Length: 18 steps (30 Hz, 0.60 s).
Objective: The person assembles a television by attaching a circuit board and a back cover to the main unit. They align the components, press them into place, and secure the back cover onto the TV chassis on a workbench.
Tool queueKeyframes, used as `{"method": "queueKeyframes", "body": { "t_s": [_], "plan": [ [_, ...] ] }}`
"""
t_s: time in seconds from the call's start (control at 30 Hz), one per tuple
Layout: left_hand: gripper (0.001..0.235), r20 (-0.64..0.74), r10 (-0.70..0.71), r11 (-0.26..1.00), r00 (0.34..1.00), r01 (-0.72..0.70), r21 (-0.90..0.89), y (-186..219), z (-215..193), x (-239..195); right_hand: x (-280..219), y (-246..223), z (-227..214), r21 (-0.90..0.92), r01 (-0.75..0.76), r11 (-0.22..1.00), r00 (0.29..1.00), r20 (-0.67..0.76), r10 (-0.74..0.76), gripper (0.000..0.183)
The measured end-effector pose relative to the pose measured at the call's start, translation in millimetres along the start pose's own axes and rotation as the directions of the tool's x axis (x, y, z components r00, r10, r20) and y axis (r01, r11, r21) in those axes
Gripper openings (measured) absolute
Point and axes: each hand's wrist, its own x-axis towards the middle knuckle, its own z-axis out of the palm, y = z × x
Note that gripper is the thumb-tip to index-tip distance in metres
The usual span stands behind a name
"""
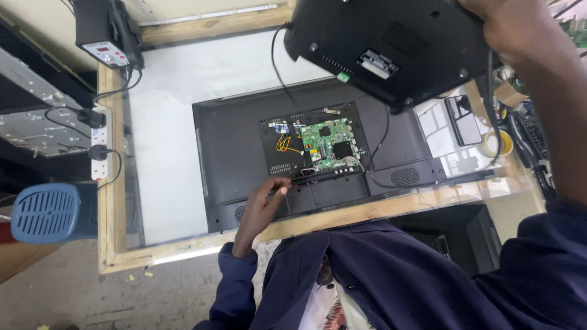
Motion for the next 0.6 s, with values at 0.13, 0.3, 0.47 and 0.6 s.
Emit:
{"method": "queueKeyframes", "body": {
  "t_s": [0.13,0.3,0.47,0.6],
  "plan": [
    [0.046,-0.139,-0.108,0.898,0.984,0.036,-0.438,-38,14,5,43,-88,-17,0.22,0.265,0.939,0.962,0.001,-0.272,0.029],
    [0.049,-0.259,-0.218,0.477,0.941,-0.129,-0.869,-64,16,-6,63,-145,59,0.566,-0.815,-0.125,0.392,0.696,0.601,0.017],
    [0.04,-0.197,-0.312,0.449,0.929,-0.039,-0.893,-89,21,-39,60,-103,227,0.614,-0.739,-0.279,0.455,0.759,0.465,0.023],
    [0.036,-0.291,-0.471,0.564,0.833,0.031,-0.825,-82,26,-61,76,-95,328,0.506,-0.813,-0.289,0.428,0.855,0.294,0.031]
  ]
}}
